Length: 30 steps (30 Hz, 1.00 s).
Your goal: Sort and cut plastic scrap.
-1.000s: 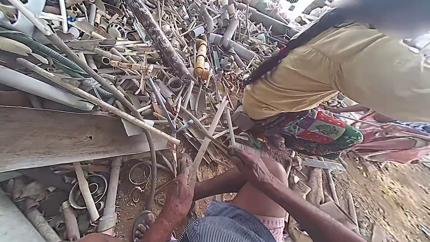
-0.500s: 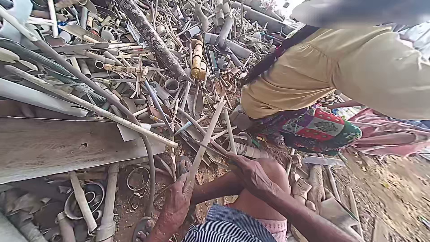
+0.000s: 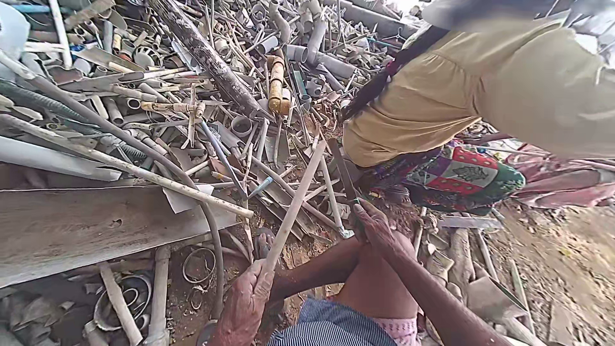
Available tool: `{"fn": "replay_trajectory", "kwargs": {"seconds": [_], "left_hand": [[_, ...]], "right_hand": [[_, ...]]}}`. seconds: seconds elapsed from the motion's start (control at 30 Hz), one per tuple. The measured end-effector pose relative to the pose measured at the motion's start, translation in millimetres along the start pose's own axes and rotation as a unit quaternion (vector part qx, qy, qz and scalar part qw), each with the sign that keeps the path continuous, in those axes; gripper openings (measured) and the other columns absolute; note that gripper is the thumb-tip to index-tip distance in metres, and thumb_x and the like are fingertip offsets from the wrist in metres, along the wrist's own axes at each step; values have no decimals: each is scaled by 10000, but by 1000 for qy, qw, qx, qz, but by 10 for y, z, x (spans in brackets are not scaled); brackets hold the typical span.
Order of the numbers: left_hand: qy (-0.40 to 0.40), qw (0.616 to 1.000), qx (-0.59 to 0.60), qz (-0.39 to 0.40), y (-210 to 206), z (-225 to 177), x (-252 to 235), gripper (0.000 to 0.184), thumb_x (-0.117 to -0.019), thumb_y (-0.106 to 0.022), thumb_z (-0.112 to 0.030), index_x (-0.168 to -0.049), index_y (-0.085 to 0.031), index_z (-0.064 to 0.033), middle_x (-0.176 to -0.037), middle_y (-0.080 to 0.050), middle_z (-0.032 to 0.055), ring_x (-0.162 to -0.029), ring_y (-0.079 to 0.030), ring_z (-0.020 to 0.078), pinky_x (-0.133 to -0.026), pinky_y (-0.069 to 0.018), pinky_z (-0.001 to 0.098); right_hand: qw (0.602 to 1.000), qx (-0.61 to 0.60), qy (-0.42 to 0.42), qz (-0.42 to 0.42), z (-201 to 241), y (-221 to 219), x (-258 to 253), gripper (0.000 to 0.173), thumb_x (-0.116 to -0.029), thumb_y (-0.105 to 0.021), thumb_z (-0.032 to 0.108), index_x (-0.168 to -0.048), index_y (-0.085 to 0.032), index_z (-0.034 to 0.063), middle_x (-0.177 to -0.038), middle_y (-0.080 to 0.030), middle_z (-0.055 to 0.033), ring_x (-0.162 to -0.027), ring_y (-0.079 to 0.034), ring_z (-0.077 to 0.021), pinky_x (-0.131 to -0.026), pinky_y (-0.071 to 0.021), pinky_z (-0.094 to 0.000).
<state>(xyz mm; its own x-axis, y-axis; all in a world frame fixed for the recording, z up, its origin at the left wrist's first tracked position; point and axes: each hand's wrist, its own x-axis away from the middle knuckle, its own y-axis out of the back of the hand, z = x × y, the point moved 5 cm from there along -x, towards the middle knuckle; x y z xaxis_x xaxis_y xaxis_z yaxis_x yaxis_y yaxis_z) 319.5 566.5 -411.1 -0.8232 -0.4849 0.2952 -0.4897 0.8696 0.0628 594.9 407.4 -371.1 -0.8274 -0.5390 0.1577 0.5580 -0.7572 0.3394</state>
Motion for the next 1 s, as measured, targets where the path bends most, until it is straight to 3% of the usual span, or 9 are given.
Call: {"fn": "replay_trajectory", "kwargs": {"seconds": [0.2,0.33,0.43,0.53,0.6,0.67,0.73,0.83,1.0], "left_hand": [[-10,1000,-13,-2,9,-224,56,271,-1020,-471,-110,-1168,-629,53,-725,-528,-44,-596,-477,-3,-574,-425,183],[2,999,-28,-24,5,-289,110,260,-1032,-459,-101,-1156,-621,60,-711,-509,-46,-577,-473,-4,-564,-429,180],[5,998,-54,-15,-44,-286,208,274,-1025,-461,-97,-1156,-620,83,-714,-526,-14,-580,-480,29,-569,-440,219],[-10,995,-93,-21,-117,-400,305,303,-1031,-472,-109,-1184,-622,105,-731,-573,35,-600,-515,65,-592,-470,258],[-14,993,-105,-45,-164,-489,351,320,-1033,-470,-113,-1206,-612,115,-740,-586,47,-605,-527,75,-596,-479,267],[-22,989,-130,-73,-193,-503,392,331,-1036,-473,-110,-1223,-607,129,-754,-607,83,-614,-550,101,-610,-501,286],[-41,979,-175,-92,-217,-525,421,327,-1027,-496,-91,-1215,-616,150,-808,-651,161,-660,-603,162,-664,-536,331],[-66,963,-235,-115,-293,-592,480,306,-999,-545,-64,-1182,-640,163,-843,-688,228,-689,-658,245,-700,-560,378],[-45,949,-280,-138,-403,-688,499,363,-997,-567,-72,-1255,-614,179,-942,-716,289,-815,-720,367,-817,-577,480]], "right_hand": [[998,-61,27,22,90,12,152,298,-1079,-307,160,-1211,-552,53,-697,-623,74,-489,-550,-22,-459,-487,-169],[989,-134,41,-36,246,252,33,292,-1083,-275,173,-1208,-524,84,-676,-612,61,-444,-526,-24,-417,-474,-169],[994,-56,88,22,298,271,17,323,-1037,-423,295,-1257,-543,91,-695,-591,121,-482,-515,11,-446,-462,-150],[984,79,138,80,279,120,49,452,-1036,-442,353,-1307,-585,21,-735,-567,105,-553,-496,45,-522,-443,-143],[951,171,235,104,277,-60,239,465,-1060,-431,321,-1280,-635,-33,-786,-630,-12,-630,-535,-12,-617,-472,-197],[907,233,317,148,247,-247,506,461,-1083,-400,379,-1213,-668,28,-783,-665,-83,-649,-623,-136,-622,-528,-307],[899,254,323,152,286,-195,490,453,-1076,-405,363,-1235,-671,33,-820,-693,-110,-680,-669,-195,-630,-556,-373],[928,239,271,89,270,138,81,463,-1064,-409,320,-1295,-650,-1,-785,-648,-55,-638,-568,-77,-619,-485,-256],[892,260,332,162,311,-180,562,402,-1057,-437,309,-1230,-670,30,-827,-701,-133,-688,-694,-268,-606,-561,-435]]}}
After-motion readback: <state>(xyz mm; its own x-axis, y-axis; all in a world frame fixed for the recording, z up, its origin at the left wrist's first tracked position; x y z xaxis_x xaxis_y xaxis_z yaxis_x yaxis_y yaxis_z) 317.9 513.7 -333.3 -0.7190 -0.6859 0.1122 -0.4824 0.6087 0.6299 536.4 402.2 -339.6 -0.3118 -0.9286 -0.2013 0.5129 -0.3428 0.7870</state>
